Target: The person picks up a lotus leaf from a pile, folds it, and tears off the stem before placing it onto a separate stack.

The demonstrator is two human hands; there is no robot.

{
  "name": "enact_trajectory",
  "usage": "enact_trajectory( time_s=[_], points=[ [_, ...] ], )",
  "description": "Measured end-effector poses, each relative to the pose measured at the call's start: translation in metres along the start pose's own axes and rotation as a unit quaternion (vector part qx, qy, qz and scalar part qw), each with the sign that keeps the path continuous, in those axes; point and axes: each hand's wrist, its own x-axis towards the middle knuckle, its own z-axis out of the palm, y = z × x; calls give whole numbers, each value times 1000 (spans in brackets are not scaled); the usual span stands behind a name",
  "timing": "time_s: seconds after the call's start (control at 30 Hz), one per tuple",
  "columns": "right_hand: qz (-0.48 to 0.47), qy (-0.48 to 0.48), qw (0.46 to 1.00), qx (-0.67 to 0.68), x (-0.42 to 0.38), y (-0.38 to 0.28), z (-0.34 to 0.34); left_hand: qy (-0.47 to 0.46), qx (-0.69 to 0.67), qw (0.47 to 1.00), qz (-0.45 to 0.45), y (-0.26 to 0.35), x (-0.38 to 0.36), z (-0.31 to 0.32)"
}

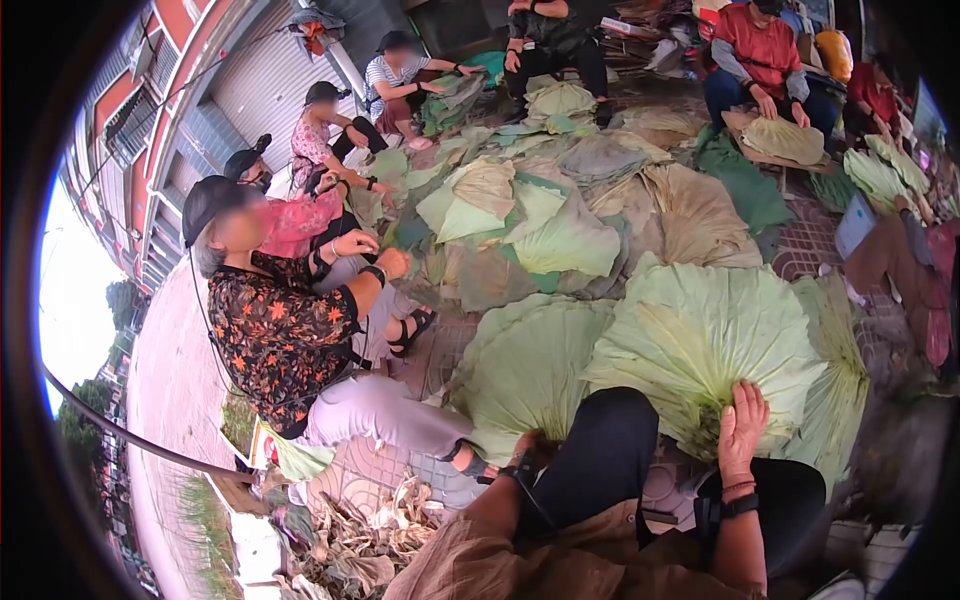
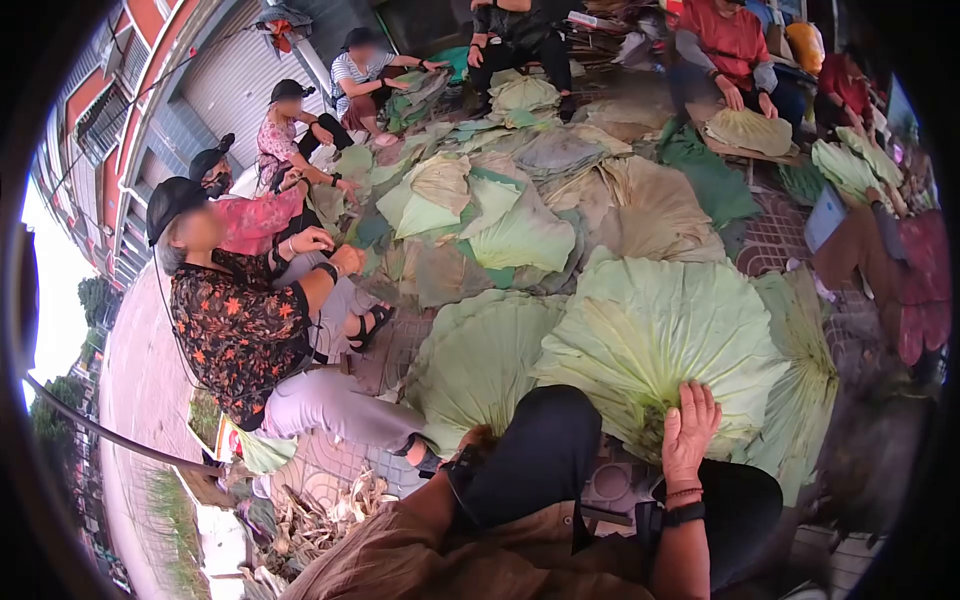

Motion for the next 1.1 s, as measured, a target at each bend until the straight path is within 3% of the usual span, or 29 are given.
enact_trajectory(
  time_s=[0.1,0.23,0.33,0.43,0.57,0.67,0.7,0.73,0.77,0.83,0.9,1.1],
  points=[
    [1,2,1000,0,1,1,1,-28,-124,992,-19,0,-6,6],
    [6,1,1000,2,4,-1,1,-43,-159,986,-8,13,-13,19],
    [4,2,1000,8,5,-1,0,-120,-178,976,44,26,-26,39],
    [0,4,1000,13,6,0,0,-88,-81,979,163,43,-42,57],
    [2,4,1000,8,3,-1,0,-84,0,980,178,77,-79,101],
    [4,13,1000,11,6,1,1,-3,99,962,255,107,-81,114],
    [1,15,1000,10,6,1,1,37,272,883,380,123,-69,105],
    [0,15,1000,7,4,2,1,73,431,758,483,131,-62,101],
    [3,20,1000,13,4,2,1,71,437,757,480,130,-80,126],
    [7,22,1000,18,6,1,2,87,195,881,423,114,-150,217],
    [3,32,999,22,4,3,2,69,227,861,449,110,-177,252],
    [-3,53,998,30,4,4,3,-146,175,845,483,83,-225,354]
  ],
)
